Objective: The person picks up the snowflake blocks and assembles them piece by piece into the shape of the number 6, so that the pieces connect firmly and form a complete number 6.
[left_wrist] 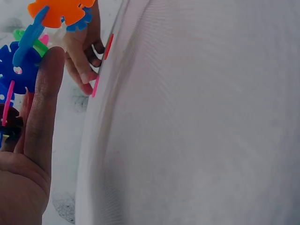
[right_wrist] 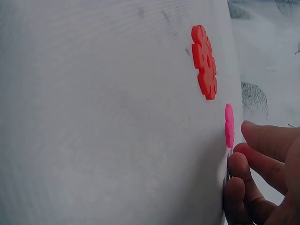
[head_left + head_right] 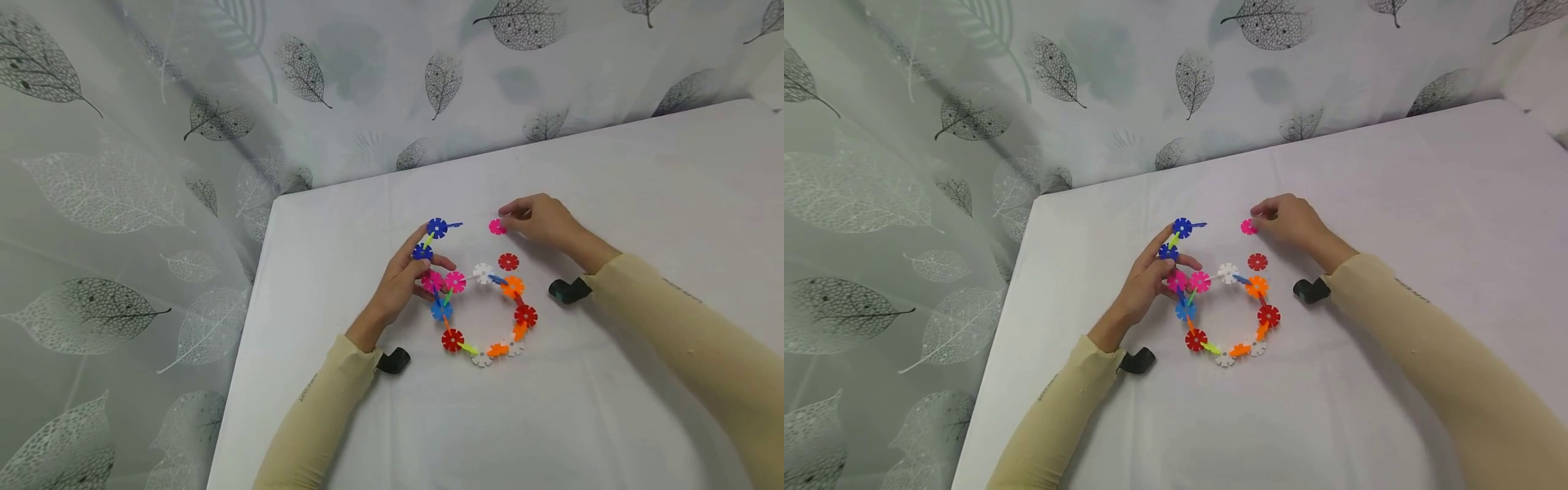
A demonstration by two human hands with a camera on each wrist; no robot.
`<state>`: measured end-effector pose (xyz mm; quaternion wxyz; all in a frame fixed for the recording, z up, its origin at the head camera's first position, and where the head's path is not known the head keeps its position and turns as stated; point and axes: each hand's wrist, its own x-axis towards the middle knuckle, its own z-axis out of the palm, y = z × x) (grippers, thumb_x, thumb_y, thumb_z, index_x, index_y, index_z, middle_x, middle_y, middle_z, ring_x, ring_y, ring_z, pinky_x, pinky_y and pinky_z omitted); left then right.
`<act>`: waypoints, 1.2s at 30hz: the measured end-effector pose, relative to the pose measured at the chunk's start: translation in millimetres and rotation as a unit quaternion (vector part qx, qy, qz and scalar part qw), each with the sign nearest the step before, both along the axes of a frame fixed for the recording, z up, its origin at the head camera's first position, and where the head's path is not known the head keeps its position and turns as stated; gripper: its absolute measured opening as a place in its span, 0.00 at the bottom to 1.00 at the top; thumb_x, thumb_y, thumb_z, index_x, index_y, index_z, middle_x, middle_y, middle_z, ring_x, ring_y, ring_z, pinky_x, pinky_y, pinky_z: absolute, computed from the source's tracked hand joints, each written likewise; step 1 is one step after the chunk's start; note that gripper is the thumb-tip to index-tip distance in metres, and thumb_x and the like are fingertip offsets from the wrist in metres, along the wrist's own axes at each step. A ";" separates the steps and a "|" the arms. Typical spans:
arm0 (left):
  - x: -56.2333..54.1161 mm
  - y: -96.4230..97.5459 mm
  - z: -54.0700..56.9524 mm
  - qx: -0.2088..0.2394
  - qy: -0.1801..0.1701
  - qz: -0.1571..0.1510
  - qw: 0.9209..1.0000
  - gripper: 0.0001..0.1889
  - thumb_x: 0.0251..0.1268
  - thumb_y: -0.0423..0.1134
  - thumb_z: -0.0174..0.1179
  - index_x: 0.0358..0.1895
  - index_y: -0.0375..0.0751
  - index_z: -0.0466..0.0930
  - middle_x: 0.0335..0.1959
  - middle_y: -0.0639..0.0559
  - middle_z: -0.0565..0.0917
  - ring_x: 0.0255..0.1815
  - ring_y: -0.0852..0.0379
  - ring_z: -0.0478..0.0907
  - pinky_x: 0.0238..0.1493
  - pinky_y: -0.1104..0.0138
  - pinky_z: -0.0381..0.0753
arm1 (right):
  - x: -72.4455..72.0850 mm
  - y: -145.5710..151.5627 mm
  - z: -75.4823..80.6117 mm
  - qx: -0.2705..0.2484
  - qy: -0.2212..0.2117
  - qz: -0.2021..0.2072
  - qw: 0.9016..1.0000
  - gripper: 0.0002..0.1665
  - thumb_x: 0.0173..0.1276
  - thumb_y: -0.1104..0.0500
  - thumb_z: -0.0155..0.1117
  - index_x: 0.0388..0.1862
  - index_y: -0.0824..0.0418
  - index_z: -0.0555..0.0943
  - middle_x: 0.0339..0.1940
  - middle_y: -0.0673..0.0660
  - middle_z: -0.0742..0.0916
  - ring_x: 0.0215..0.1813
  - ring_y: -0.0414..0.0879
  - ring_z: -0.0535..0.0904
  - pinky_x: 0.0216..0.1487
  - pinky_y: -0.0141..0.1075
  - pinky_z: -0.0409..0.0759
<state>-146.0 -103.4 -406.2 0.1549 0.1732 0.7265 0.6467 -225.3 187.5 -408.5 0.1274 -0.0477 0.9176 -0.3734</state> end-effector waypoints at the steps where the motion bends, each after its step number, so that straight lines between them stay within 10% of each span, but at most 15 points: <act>1: -0.3 0.1 -1.0 -0.002 -0.007 0.003 1.000 0.33 0.78 0.36 0.39 0.82 0.60 0.48 0.53 0.36 0.84 0.46 0.46 0.83 0.30 0.57 0.87 | 0.3 -0.8 0.1 0.002 0.000 0.003 1.000 0.23 0.74 0.53 0.63 0.63 0.62 0.81 0.57 0.66 0.82 0.55 0.61 0.73 0.53 0.51 0.77; 19: -1.6 8.7 -6.1 -0.058 -0.126 0.078 0.987 0.32 0.76 0.35 0.40 0.81 0.57 0.49 0.47 0.45 0.87 0.25 0.53 0.82 0.23 0.64 0.84 | 2.7 -1.5 3.1 0.004 0.001 0.032 0.999 0.21 0.64 0.57 0.74 0.54 0.63 0.83 0.47 0.63 0.83 0.48 0.58 0.75 0.47 0.47 0.78; 26: -0.4 11.2 -2.0 -0.135 -0.106 0.096 0.980 0.34 0.75 0.38 0.48 0.81 0.60 0.50 0.42 0.49 0.88 0.16 0.52 0.74 0.23 0.63 0.83 | 5.3 -0.9 2.9 -0.021 0.012 0.061 0.998 0.17 0.67 0.59 0.72 0.52 0.63 0.84 0.41 0.59 0.84 0.42 0.53 0.77 0.38 0.39 0.79; 36: -0.5 13.5 11.0 -0.394 0.051 0.117 0.910 0.34 0.73 0.50 0.53 0.80 0.52 0.56 0.16 0.52 0.76 0.18 0.54 0.73 0.23 0.62 0.70 | 8.5 -11.3 8.7 -0.031 -0.012 0.080 0.996 0.17 0.71 0.59 0.66 0.56 0.64 0.83 0.36 0.60 0.85 0.33 0.52 0.79 0.35 0.38 0.79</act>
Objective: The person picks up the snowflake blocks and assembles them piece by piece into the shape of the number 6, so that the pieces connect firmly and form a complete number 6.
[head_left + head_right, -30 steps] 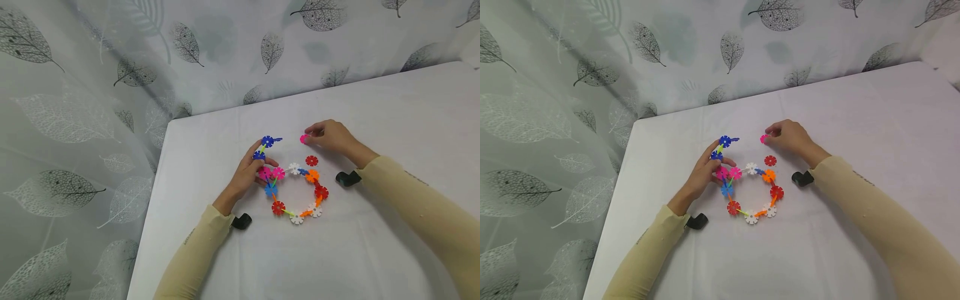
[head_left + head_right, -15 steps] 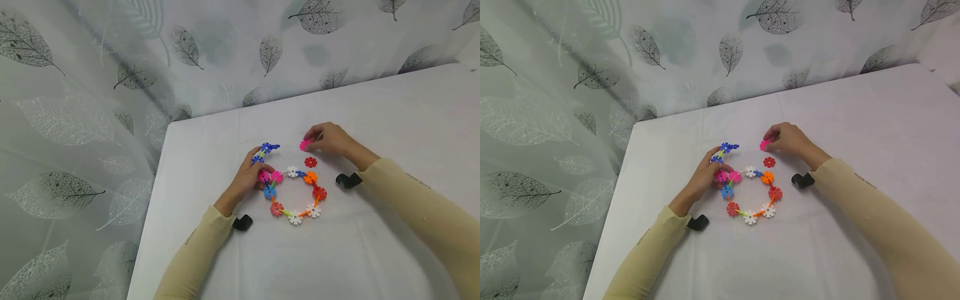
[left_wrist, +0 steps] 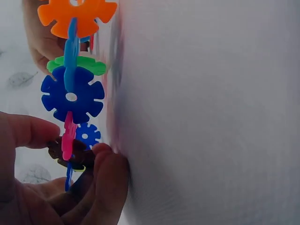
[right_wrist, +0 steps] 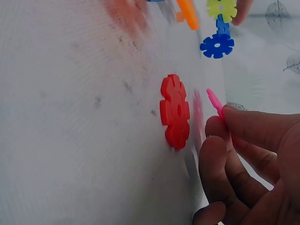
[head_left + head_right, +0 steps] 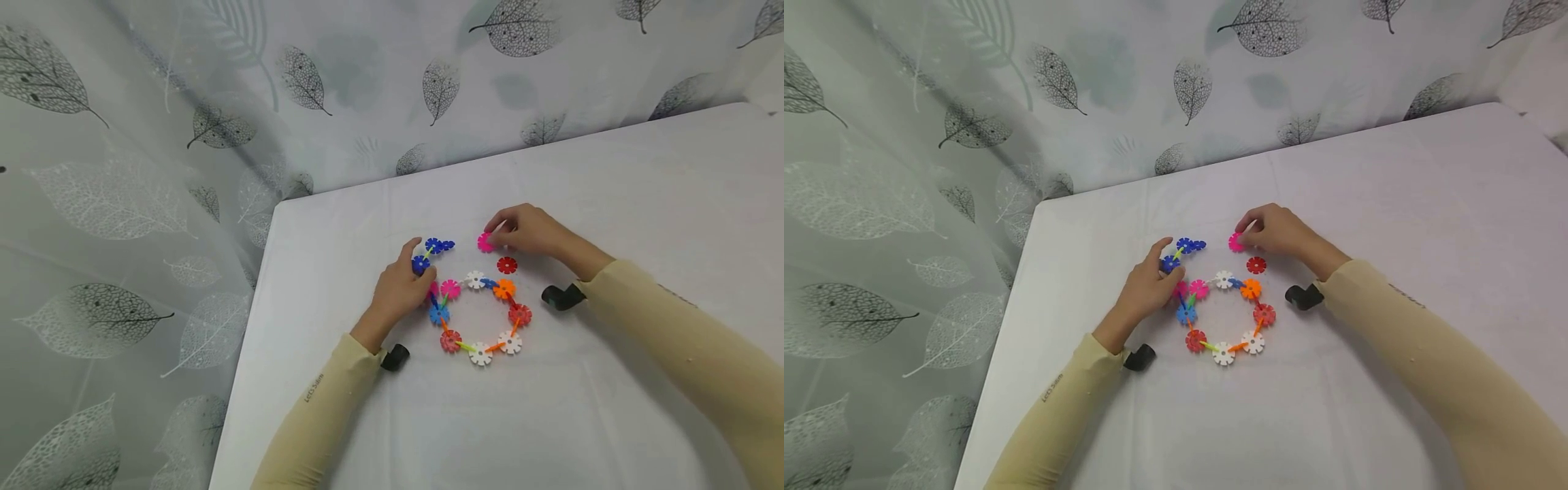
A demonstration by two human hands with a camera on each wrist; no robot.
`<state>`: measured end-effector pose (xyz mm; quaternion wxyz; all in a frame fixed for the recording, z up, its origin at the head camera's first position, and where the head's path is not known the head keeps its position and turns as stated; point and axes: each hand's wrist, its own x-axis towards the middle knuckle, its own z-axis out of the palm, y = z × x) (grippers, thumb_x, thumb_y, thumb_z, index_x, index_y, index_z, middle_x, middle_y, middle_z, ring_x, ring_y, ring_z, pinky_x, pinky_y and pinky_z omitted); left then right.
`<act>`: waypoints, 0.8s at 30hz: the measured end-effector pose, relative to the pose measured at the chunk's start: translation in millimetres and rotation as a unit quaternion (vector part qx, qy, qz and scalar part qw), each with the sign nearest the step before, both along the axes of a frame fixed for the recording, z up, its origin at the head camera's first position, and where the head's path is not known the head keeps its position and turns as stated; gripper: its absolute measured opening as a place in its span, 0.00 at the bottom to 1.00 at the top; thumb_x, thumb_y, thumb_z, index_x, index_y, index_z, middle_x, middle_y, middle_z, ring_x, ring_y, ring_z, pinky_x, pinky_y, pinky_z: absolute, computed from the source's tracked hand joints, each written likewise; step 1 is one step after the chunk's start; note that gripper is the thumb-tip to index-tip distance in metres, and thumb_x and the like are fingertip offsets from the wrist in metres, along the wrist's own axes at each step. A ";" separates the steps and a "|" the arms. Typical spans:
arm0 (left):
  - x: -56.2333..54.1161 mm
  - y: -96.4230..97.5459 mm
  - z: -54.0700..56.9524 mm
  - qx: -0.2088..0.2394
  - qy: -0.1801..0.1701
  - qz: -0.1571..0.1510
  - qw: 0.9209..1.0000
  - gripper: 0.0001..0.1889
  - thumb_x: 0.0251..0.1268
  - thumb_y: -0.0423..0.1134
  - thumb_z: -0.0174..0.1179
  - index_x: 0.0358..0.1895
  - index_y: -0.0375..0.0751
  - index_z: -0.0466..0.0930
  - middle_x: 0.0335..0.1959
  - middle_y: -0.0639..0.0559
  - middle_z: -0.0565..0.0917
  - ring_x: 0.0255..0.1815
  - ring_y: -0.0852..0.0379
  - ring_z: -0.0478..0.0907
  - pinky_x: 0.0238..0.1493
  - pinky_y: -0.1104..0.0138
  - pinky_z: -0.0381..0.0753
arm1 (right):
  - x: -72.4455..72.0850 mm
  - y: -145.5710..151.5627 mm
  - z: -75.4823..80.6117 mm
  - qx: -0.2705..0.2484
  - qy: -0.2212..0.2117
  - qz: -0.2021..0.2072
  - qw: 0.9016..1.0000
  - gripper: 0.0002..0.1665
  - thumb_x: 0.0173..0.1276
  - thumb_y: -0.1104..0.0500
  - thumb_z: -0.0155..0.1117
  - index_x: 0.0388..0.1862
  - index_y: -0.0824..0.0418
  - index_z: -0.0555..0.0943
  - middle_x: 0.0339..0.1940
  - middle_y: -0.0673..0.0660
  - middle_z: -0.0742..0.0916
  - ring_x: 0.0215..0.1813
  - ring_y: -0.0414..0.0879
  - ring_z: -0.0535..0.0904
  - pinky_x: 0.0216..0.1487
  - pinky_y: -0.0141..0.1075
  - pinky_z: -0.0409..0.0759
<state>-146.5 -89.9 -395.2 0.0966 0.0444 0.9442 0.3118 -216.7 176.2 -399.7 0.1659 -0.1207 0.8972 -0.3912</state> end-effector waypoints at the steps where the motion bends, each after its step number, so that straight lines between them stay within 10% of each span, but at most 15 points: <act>1: -0.7 0.4 -0.1 -0.022 0.012 -0.001 1.000 0.34 0.73 0.51 0.53 0.79 0.52 0.57 0.16 0.52 0.75 0.19 0.54 0.71 0.23 0.62 0.68 | 0.3 -0.3 0.7 0.001 -0.001 0.000 1.000 0.17 0.71 0.58 0.67 0.56 0.64 0.83 0.36 0.60 0.85 0.33 0.52 0.79 0.35 0.38 0.79; 9: -4.9 3.7 -1.4 -0.110 0.053 -0.007 0.992 0.33 0.71 0.48 0.56 0.77 0.48 0.61 0.19 0.52 0.71 0.23 0.54 0.66 0.25 0.62 0.65 | 3.2 1.7 2.7 0.007 -0.015 -0.006 1.000 0.16 0.71 0.57 0.67 0.54 0.62 0.84 0.33 0.57 0.86 0.32 0.52 0.79 0.35 0.40 0.78; 24: -22.2 19.1 -4.2 -0.005 0.035 -0.005 0.999 0.30 0.71 0.39 0.56 0.76 0.44 0.64 0.52 0.44 0.82 0.46 0.51 0.75 0.53 0.56 0.77 | 4.0 15.8 4.7 -0.024 -0.020 -0.046 0.998 0.17 0.72 0.55 0.66 0.55 0.61 0.85 0.32 0.57 0.88 0.32 0.52 0.81 0.35 0.42 0.76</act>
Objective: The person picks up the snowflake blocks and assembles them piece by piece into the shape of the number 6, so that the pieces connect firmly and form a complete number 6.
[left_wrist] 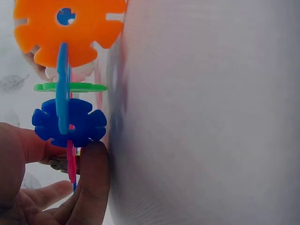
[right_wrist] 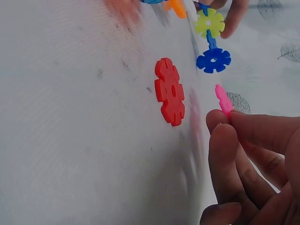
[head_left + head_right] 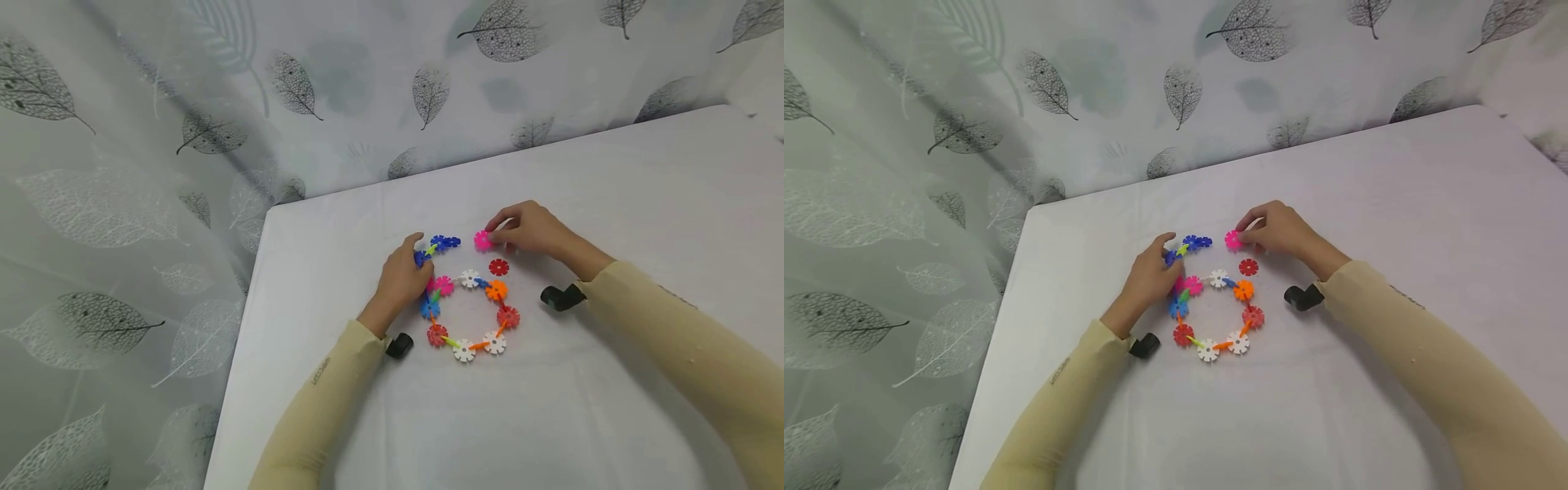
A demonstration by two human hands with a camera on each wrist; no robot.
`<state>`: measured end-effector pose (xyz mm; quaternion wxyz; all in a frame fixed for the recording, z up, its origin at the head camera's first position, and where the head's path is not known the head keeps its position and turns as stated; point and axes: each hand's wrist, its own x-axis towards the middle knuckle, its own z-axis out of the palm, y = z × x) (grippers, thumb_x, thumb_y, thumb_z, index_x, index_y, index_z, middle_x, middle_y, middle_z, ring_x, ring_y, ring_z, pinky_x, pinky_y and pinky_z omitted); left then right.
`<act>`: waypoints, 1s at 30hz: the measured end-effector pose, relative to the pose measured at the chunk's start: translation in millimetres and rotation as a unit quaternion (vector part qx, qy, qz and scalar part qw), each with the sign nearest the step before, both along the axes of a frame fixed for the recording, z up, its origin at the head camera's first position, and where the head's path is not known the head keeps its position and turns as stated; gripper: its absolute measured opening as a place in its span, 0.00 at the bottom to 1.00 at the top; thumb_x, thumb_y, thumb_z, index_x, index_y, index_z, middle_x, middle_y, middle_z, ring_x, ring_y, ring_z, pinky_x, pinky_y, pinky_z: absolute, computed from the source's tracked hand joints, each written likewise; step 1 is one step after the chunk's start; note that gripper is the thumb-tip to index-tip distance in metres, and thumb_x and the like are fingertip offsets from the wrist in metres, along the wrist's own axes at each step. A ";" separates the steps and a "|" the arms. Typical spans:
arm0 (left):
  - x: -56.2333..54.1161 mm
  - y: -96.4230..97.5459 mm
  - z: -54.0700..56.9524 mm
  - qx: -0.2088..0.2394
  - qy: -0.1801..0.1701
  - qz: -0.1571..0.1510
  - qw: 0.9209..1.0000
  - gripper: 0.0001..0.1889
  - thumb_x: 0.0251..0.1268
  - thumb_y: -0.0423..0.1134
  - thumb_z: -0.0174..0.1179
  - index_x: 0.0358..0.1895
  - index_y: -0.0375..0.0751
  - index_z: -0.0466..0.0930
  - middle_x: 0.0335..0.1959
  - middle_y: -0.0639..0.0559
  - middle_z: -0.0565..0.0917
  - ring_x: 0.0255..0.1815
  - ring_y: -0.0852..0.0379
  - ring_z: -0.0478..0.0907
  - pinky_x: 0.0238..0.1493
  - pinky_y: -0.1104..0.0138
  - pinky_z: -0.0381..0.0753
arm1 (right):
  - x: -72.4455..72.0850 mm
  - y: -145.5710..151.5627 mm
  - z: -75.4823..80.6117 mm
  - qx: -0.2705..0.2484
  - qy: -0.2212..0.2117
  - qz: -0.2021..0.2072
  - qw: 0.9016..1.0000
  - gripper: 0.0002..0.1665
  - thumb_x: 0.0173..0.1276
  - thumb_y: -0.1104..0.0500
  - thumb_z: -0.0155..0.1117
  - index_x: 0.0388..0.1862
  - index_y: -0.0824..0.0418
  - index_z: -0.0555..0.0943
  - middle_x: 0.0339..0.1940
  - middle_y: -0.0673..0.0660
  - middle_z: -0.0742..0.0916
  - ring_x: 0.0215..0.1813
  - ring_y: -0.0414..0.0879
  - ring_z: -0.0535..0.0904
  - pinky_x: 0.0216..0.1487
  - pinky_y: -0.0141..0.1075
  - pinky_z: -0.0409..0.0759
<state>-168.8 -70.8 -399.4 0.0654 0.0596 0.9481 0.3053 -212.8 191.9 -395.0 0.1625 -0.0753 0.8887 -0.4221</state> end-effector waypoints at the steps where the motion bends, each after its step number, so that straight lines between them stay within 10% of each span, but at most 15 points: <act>1: -1.2 0.2 0.1 0.002 -0.003 0.001 1.000 0.30 0.71 0.39 0.56 0.76 0.44 0.64 0.54 0.43 0.82 0.48 0.51 0.76 0.55 0.56 0.77 | -0.8 -0.7 -0.8 -0.003 -0.002 -0.004 1.000 0.16 0.72 0.55 0.65 0.55 0.61 0.85 0.34 0.58 0.88 0.32 0.52 0.82 0.35 0.42 0.76; 12: -20.0 -1.8 10.7 -0.154 0.007 -0.036 0.987 0.31 0.70 0.57 0.59 0.73 0.51 0.71 0.51 0.52 0.84 0.47 0.55 0.80 0.44 0.61 0.81 | -8.9 -11.0 -6.4 -0.043 -0.034 -0.027 0.998 0.19 0.72 0.54 0.68 0.55 0.64 0.84 0.40 0.59 0.90 0.31 0.51 0.84 0.39 0.40 0.77; 30: -32.7 1.3 4.3 -0.136 0.008 -0.046 0.990 0.24 0.68 0.56 0.65 0.62 0.48 0.84 0.41 0.56 0.84 0.37 0.61 0.77 0.37 0.68 0.77 | -11.8 -26.2 -11.2 -0.059 -0.062 -0.038 0.996 0.21 0.72 0.53 0.68 0.57 0.65 0.83 0.35 0.57 0.90 0.29 0.49 0.85 0.45 0.41 0.74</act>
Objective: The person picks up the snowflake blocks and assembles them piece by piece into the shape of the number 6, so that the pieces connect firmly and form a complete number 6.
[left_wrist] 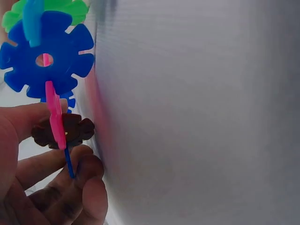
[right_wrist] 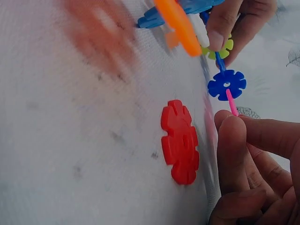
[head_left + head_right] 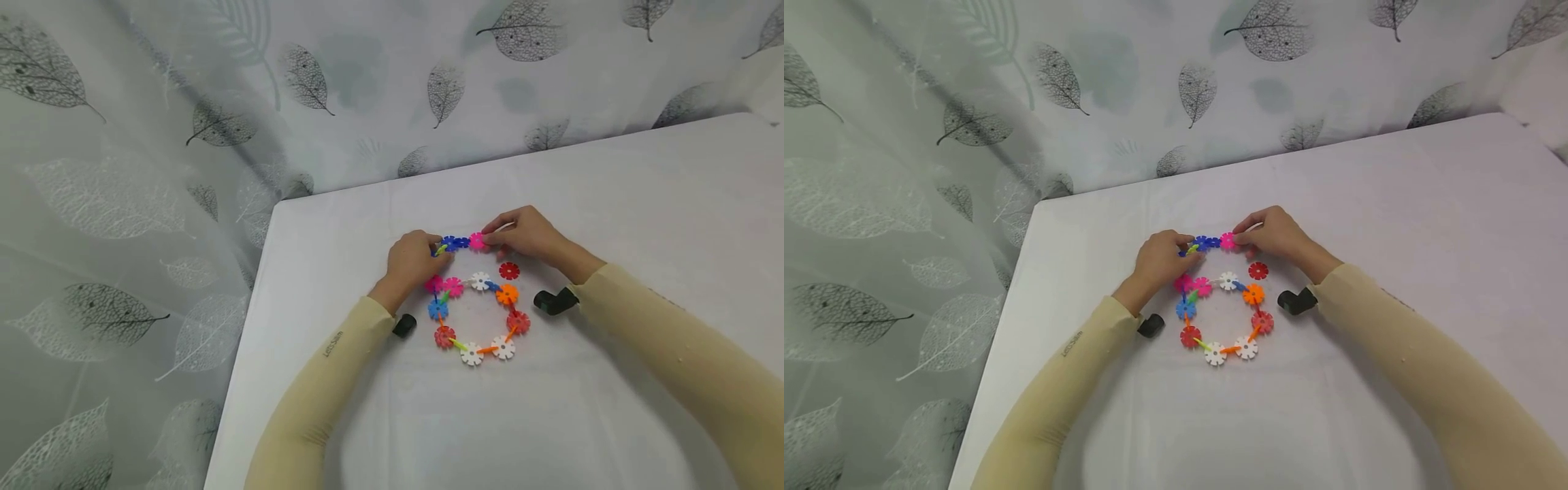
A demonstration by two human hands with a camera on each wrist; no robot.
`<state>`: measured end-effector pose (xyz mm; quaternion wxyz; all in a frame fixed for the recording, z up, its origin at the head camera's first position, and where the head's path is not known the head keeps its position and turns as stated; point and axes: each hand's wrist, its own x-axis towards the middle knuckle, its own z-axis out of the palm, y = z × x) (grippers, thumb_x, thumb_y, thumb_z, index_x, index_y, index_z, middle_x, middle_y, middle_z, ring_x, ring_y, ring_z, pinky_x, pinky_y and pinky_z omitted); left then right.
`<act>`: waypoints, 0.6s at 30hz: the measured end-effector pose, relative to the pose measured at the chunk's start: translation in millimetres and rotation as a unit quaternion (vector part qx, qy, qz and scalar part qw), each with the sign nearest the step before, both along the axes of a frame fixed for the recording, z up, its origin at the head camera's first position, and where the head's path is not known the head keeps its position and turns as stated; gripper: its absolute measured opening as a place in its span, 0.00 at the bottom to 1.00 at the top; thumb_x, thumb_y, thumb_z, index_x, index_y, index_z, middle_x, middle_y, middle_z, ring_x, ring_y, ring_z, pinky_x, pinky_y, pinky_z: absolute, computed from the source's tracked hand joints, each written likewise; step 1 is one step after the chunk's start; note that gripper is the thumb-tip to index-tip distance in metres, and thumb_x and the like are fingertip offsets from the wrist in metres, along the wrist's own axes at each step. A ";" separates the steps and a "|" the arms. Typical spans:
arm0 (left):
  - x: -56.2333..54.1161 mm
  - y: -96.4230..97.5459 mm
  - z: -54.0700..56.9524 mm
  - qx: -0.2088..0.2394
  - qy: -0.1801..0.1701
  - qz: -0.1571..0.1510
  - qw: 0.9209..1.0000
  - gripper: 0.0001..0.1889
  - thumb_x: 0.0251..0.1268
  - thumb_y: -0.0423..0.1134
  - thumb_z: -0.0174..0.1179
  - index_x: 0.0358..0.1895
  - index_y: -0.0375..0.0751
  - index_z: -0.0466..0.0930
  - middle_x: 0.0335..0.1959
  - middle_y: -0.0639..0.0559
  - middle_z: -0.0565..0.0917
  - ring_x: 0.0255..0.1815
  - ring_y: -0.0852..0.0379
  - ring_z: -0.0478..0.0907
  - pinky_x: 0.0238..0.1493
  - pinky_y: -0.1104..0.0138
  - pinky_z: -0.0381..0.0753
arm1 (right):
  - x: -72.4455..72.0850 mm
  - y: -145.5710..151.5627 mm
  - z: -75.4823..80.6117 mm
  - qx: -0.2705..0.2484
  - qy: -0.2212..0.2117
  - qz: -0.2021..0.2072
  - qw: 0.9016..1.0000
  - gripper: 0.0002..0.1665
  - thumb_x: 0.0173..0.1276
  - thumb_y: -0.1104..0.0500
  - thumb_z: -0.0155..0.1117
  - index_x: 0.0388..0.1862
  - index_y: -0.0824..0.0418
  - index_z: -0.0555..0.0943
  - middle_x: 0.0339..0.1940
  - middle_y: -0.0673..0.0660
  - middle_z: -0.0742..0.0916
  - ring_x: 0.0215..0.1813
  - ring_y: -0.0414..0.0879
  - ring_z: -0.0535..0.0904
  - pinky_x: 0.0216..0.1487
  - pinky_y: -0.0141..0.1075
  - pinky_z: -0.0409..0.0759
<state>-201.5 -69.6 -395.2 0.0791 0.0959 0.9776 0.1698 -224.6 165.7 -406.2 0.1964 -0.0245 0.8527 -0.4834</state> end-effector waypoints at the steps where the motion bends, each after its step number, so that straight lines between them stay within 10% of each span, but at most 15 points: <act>1: -0.4 1.1 0.0 -0.002 0.000 -0.001 1.000 0.24 0.68 0.56 0.65 0.61 0.48 0.84 0.41 0.56 0.84 0.37 0.61 0.77 0.37 0.68 0.77 | 0.3 -0.2 -0.5 -0.001 0.000 0.001 1.000 0.21 0.72 0.53 0.68 0.57 0.65 0.83 0.35 0.58 0.90 0.29 0.49 0.85 0.45 0.41 0.74; 11: -3.8 3.5 -2.2 0.002 0.020 0.000 1.000 0.21 0.67 0.54 0.67 0.58 0.49 0.86 0.32 0.57 0.85 0.29 0.61 0.74 0.27 0.71 0.70 | 0.3 -4.1 -1.0 -0.002 0.012 0.007 1.000 0.20 0.73 0.54 0.68 0.57 0.66 0.84 0.38 0.58 0.90 0.33 0.49 0.85 0.46 0.40 0.74; 18: -5.5 4.1 -2.3 0.011 0.027 0.002 1.000 0.20 0.67 0.53 0.67 0.58 0.49 0.86 0.45 0.55 0.89 0.39 0.62 0.81 0.36 0.69 0.77 | 0.3 -7.1 2.0 0.004 0.025 0.010 1.000 0.18 0.73 0.56 0.68 0.55 0.66 0.85 0.37 0.58 0.90 0.33 0.48 0.84 0.43 0.39 0.74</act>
